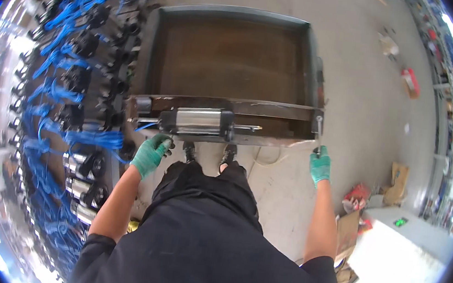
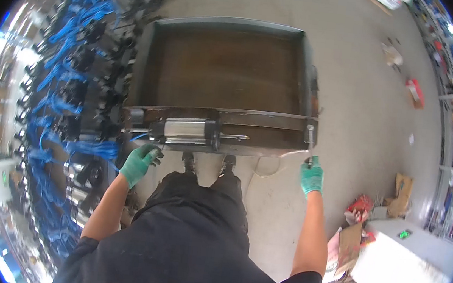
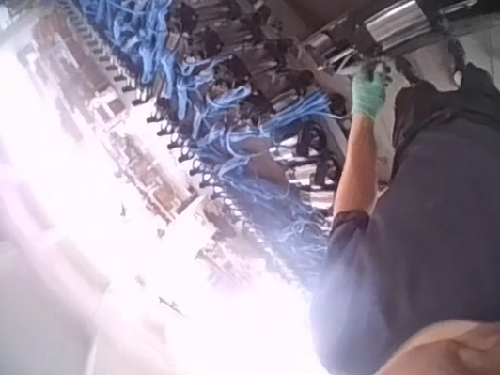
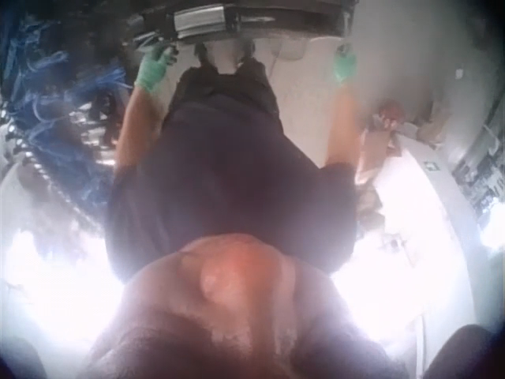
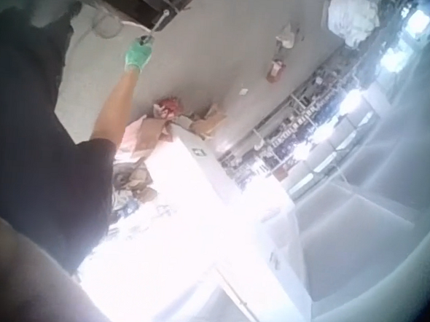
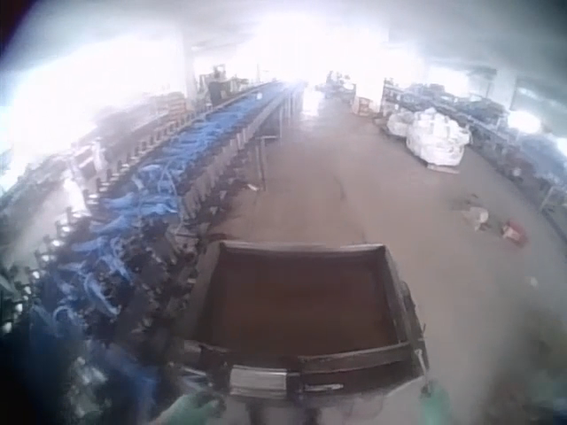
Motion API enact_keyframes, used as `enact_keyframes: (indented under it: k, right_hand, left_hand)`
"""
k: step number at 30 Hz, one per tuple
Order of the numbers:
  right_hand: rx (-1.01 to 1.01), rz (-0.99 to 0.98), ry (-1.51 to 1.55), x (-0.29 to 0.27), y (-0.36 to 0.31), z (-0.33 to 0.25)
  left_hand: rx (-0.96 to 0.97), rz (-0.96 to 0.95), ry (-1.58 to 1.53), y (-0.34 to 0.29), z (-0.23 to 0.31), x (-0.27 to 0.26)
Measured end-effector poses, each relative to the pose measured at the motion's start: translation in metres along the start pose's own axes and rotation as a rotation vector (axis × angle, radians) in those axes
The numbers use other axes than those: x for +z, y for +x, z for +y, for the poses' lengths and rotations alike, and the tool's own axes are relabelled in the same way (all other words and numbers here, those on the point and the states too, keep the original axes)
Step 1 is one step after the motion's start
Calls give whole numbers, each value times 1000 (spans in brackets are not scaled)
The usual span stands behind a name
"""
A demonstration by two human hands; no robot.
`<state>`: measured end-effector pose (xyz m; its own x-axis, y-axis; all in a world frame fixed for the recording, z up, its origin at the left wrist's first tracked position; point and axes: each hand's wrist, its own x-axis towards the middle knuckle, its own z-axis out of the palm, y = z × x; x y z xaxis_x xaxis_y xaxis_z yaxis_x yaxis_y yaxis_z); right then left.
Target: The person tests submersible pumps by securing each pump into a test fixture, submerging it into a water tank, and transporting the pumps between assembly tables.
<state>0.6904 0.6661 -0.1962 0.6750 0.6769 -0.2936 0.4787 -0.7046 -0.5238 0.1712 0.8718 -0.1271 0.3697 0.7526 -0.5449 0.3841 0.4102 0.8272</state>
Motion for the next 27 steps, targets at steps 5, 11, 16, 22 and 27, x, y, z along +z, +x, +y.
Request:
enact_keyframes:
  k: [5,11,16,22,27]
  right_hand:
    - [110,95,70,19,60,62]
    - [-156,185,-125,24,54,34]
    - [-606,67,-45,33,-2,-164]
    - [-710,-295,-474,73,-58,-318]
    - [-795,-410,-409,79,-29,-318]
  left_hand:
    - [-32,155,542,-14,-54,-16]
    - [-93,525,592,-16,-75,-37]
    - [-288,544,512,28,-113,-66]
    - [-387,499,418,54,-110,-74]
    - [-180,560,664,29,-78,-64]
